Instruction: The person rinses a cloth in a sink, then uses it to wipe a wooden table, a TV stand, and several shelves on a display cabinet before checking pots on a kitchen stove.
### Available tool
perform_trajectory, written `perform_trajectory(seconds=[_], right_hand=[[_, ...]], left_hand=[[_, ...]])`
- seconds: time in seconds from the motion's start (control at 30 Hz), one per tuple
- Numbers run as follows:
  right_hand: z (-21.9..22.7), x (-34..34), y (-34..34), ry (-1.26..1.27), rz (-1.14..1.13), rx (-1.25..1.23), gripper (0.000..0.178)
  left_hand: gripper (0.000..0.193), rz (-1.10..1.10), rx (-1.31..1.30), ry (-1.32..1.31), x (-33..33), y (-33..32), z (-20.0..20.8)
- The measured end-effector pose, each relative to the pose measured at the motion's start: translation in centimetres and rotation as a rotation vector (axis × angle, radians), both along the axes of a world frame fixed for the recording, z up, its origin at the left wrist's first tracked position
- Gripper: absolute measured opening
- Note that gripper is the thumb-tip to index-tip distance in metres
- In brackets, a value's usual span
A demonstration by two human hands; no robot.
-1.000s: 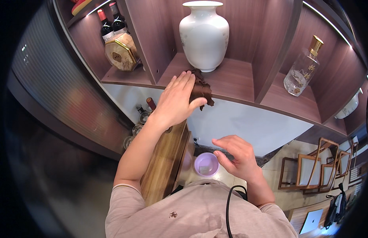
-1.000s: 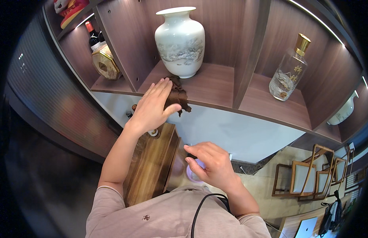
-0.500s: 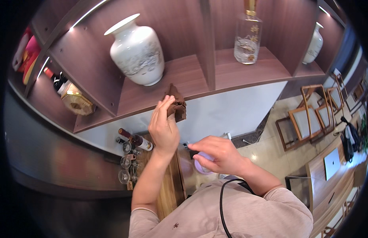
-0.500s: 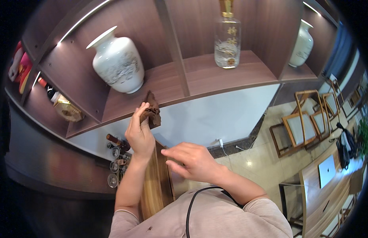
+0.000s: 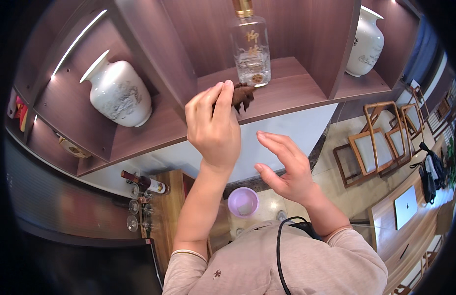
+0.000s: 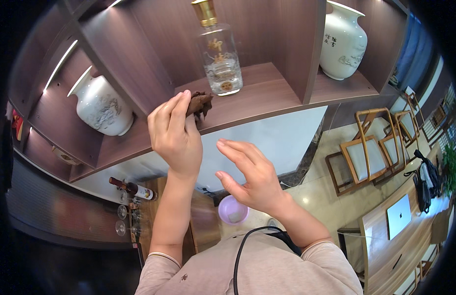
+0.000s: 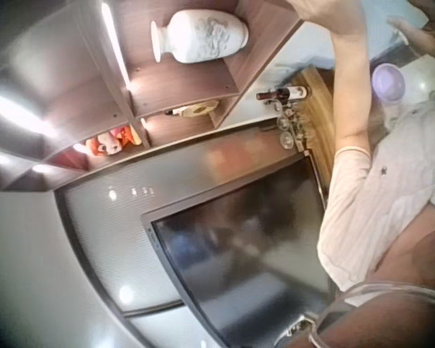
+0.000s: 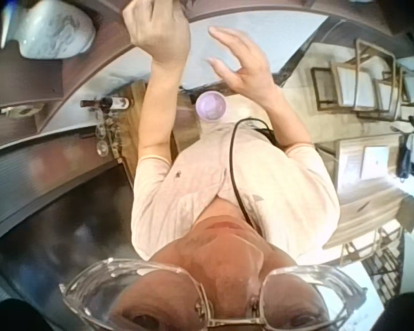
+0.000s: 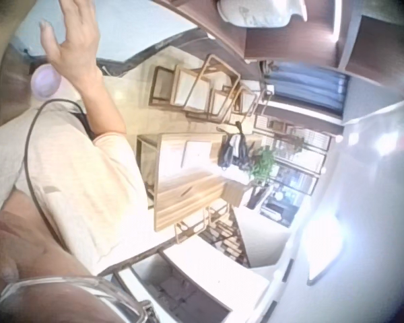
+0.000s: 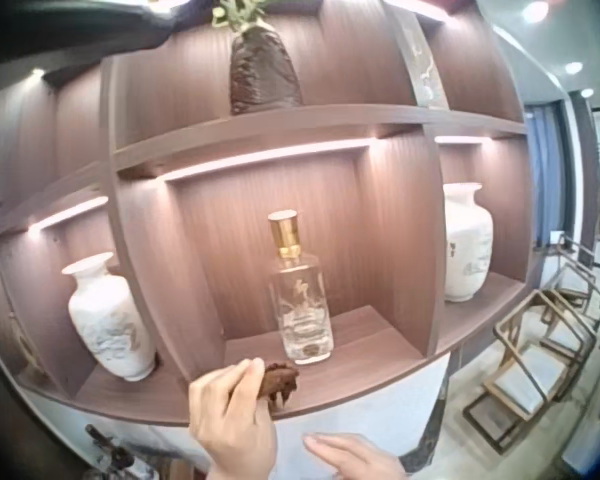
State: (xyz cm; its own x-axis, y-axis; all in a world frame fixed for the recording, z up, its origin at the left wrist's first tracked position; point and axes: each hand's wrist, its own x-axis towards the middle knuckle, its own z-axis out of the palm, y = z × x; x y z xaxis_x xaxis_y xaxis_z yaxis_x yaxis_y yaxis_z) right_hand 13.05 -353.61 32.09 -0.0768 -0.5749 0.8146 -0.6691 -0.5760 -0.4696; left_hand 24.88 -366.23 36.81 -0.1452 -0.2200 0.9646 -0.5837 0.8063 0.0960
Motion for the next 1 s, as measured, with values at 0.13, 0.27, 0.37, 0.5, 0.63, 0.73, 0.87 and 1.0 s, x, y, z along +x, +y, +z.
perform_trajectory(seconds=[0.13,0.27,0.37,0.5,0.63,0.73,0.87,1.0], right_hand=[[-2.5,-6.1,1.1,0.007,0.019,0.078,0.042],[-4.9,-10.4,1.7,-0.061,0.051,0.138,0.033],[-4.8,-12.2,3.3,-0.022,0.072,0.232,0.028],[-4.6,-13.7,5.5,-0.066,0.097,0.227,0.025],[-5.2,-15.1,7.9,-0.086,0.060,0.200,0.023],[-6.2,-15.6,9.4,-0.111,0.022,0.211,0.023],[-6.6,-14.8,10.9,-0.102,0.019,0.260,0.023],[-6.5,-13.4,12.7,-0.070,-0.048,0.251,0.023]], left_hand=[[0.035,0.118,0.343,-0.264,-2.4,0.0,-3.5],[0.064,0.090,0.306,-0.406,-6.5,2.9,-3.8],[0.089,-0.051,0.288,-0.571,-11.0,4.4,-2.5],[0.119,-0.141,0.427,-0.887,-14.3,3.0,0.7],[0.128,-0.176,0.763,-1.187,-16.2,-0.7,5.9],[0.130,-0.315,0.907,-1.175,-17.9,-4.1,5.9],[0.130,-0.262,0.869,-1.138,-17.8,-4.1,5.6],[0.113,-0.266,0.775,-0.963,-16.5,-1.0,4.1]])
